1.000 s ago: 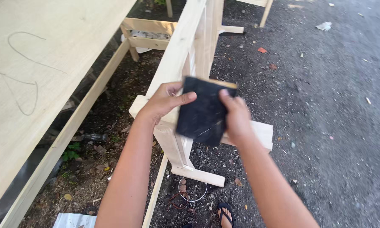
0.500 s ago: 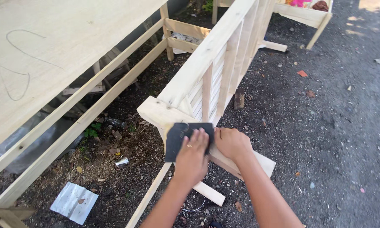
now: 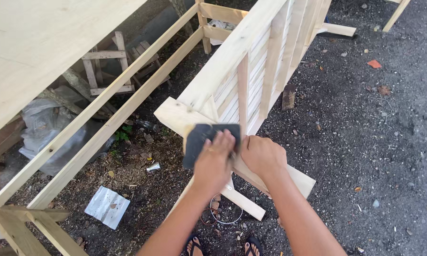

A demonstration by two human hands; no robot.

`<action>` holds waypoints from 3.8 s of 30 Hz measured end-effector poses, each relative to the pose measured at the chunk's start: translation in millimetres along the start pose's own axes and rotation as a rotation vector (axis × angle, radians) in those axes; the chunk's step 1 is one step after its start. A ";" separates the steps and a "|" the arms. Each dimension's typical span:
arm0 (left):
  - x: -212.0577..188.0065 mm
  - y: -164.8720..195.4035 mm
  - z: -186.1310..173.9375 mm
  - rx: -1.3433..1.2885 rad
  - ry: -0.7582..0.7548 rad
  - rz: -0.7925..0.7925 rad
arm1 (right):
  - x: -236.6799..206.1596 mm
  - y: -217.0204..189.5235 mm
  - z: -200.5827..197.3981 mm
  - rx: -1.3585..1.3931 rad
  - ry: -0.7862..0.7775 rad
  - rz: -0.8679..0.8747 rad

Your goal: The person sands the wooden rails and edges of an unfinished furniture frame using a piece of sandpaper held by hand. They work along the top rails and corners, repositioning the frame and sanding different boards and edges one after another.

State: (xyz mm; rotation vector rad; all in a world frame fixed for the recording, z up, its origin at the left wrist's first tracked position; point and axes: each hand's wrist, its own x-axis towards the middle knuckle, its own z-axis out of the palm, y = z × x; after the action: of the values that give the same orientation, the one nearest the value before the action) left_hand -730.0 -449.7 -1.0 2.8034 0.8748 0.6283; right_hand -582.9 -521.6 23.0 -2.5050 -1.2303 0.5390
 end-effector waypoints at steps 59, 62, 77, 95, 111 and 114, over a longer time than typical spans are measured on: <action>21.4 -58.0 -15.8 0.147 -0.110 -0.220 | 9.0 -2.8 3.8 0.085 -0.013 0.032; 7.5 -10.7 -6.3 -0.061 -0.210 -0.124 | 8.6 -4.5 5.0 0.063 -0.011 0.011; 64.7 -124.6 -44.6 0.156 -0.138 -0.462 | 19.1 -34.6 12.0 -0.115 -0.014 -0.055; 34.4 -125.3 -3.0 0.112 -0.128 -0.282 | 69.2 -75.5 47.7 0.026 0.032 -0.109; 27.3 -94.7 12.9 0.131 -0.094 -0.409 | 72.9 -71.0 50.1 0.034 0.076 -0.114; 49.0 -101.0 8.7 0.150 -0.067 -0.415 | 73.5 -70.0 49.5 0.022 0.060 -0.111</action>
State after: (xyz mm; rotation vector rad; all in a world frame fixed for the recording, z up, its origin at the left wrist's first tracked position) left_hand -741.6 -338.9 -17.1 2.6191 1.4868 0.4162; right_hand -612.3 -416.5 -6.1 -2.3998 -1.3238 0.4449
